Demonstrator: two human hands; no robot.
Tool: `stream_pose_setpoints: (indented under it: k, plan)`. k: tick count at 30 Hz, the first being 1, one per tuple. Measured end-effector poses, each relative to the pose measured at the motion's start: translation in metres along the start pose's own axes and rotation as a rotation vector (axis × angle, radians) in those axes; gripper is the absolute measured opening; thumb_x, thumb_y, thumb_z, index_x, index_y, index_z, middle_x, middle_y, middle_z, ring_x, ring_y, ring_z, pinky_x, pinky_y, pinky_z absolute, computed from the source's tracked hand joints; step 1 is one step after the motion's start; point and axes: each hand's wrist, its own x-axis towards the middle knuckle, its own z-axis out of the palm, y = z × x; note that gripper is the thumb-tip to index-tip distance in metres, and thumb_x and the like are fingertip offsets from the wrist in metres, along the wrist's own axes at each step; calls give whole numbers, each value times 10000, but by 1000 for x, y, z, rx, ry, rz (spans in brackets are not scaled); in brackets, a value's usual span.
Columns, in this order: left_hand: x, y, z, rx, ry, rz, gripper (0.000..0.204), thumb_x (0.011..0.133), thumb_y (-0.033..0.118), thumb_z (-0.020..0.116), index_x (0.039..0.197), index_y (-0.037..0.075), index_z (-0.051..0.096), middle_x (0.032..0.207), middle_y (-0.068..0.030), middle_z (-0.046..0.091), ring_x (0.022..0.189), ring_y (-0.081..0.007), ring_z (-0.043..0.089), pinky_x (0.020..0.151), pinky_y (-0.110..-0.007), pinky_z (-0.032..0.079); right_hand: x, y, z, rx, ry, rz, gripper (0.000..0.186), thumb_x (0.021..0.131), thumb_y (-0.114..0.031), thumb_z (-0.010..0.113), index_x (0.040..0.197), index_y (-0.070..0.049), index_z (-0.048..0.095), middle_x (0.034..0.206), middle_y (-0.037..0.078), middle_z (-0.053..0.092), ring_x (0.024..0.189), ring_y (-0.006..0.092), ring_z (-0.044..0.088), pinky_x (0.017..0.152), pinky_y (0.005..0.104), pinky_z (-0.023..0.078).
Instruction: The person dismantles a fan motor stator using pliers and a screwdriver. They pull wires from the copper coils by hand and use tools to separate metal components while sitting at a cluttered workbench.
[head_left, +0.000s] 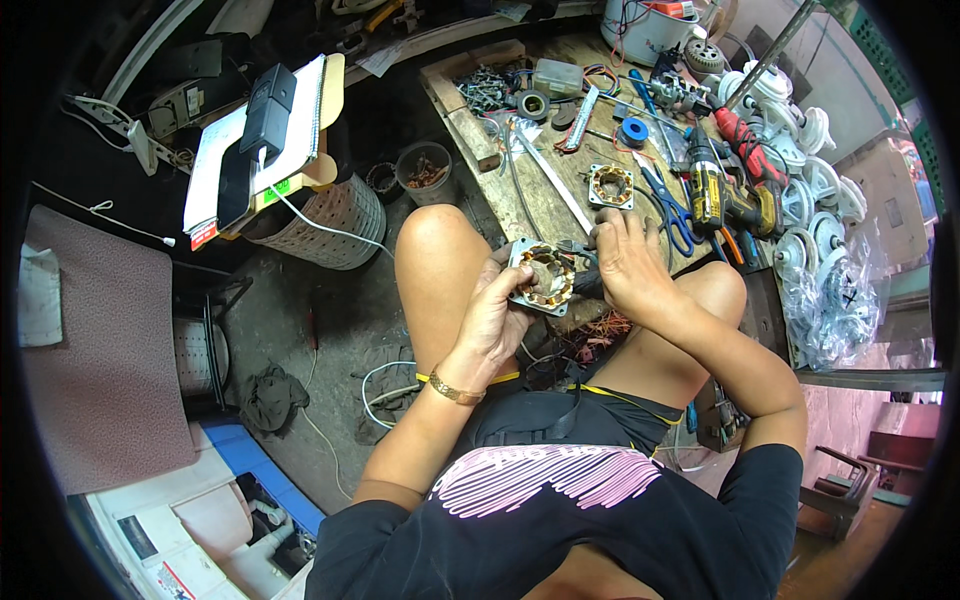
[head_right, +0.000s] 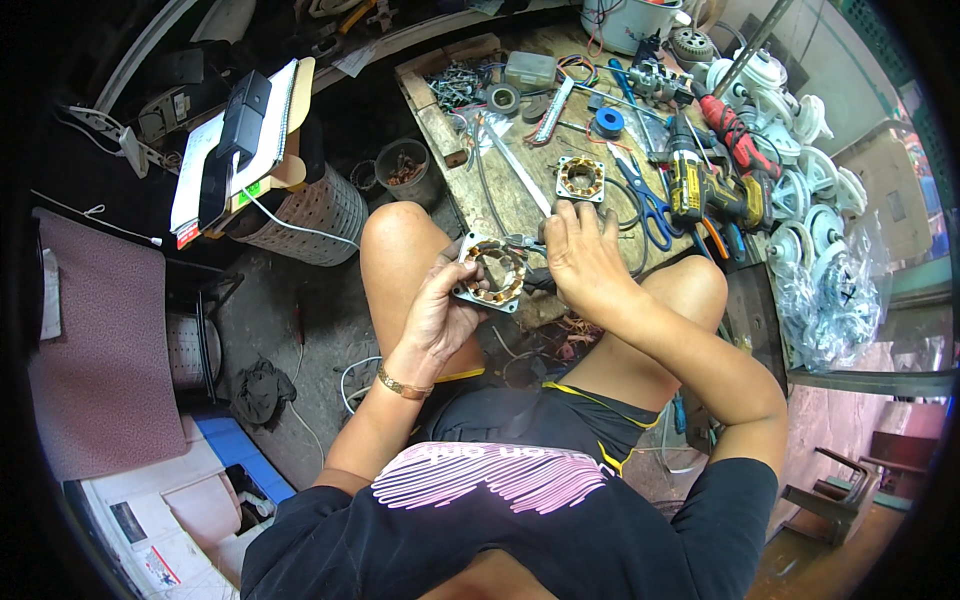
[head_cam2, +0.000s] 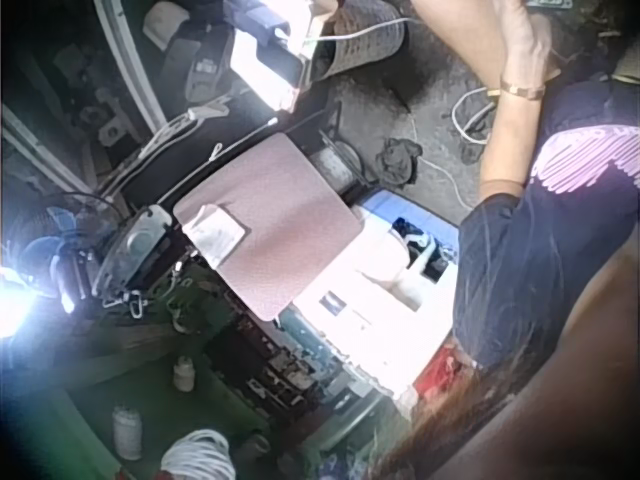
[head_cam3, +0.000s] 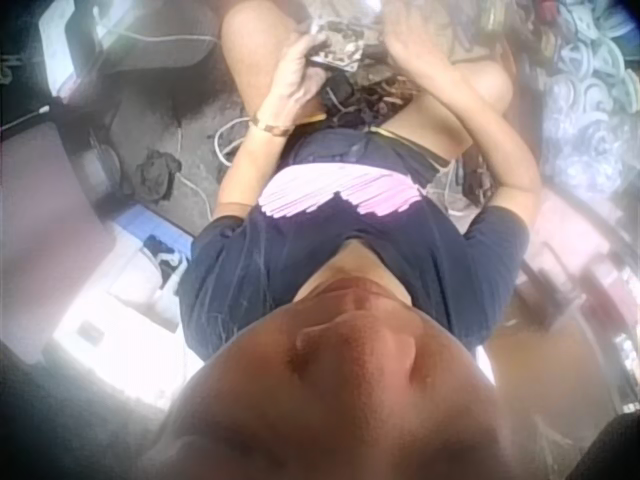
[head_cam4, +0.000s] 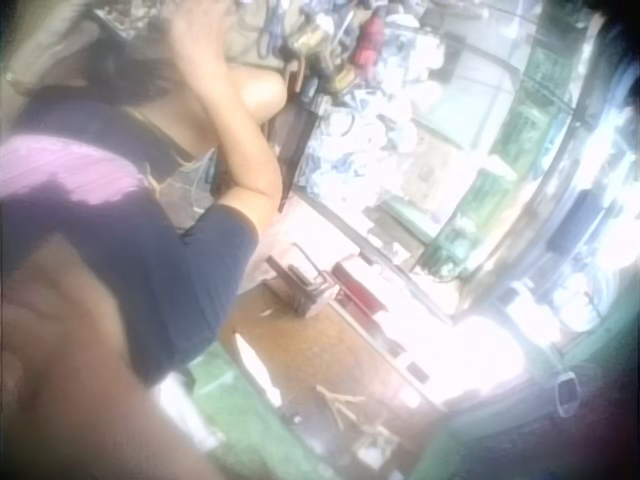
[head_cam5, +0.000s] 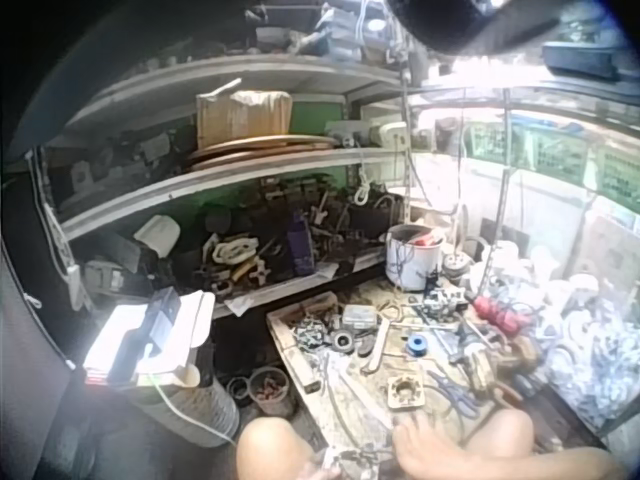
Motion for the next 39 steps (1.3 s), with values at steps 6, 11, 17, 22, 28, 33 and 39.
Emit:
stream_pose_setpoints:
  k: [6,11,17,22,28,33,39]
  plan:
    - [0,0,2,5,5,11,313,884,79,556,1189,68,487,903,-7,575,786,-91,567,792,-353,567,6,-1,-13,9,-86,104,328,762,4,514,1068,34,402,1121,224,473,1007,400,472,822,616,419]
    - [2,0,0,-5,2,19,329,884,73,550,1204,60,477,908,-16,580,792,-97,580,791,-361,572,6,3,-8,129,-94,99,263,785,-8,497,1038,32,438,1115,220,497,1036,410,489,811,596,442]
    - [-1,0,6,3,1,11,384,881,70,550,1249,51,441,907,-26,582,796,-112,593,786,-397,569,6,10,9,23,13,43,210,970,-127,369,1065,37,460,1166,222,495,1224,446,434,974,631,374]
    - [1,-7,7,11,48,61,479,881,86,574,1314,56,371,927,-27,575,802,-119,589,784,-402,564,9,2,10,35,44,122,268,1023,-196,321,1058,28,465,1149,190,502,1163,421,476,996,624,354]
    - [3,-10,8,0,39,122,470,878,75,572,1305,54,376,992,-39,564,821,-127,573,788,-385,560,9,-5,6,41,-19,97,232,1013,-170,325,1069,19,447,1030,159,512,907,379,514,851,581,422]
    - [-3,2,20,76,9,147,478,859,47,557,1302,60,381,1008,-43,559,801,-122,567,794,-343,550,10,4,-7,275,-342,204,246,881,-60,474,1111,4,411,905,204,574,848,407,567,766,496,453]
    - [6,10,8,-10,-159,154,468,840,30,554,1266,51,363,1022,-93,574,892,-168,609,764,-328,555,24,23,-20,1337,-375,436,405,699,-4,467,1092,-46,382,833,98,542,611,189,534,559,300,454]
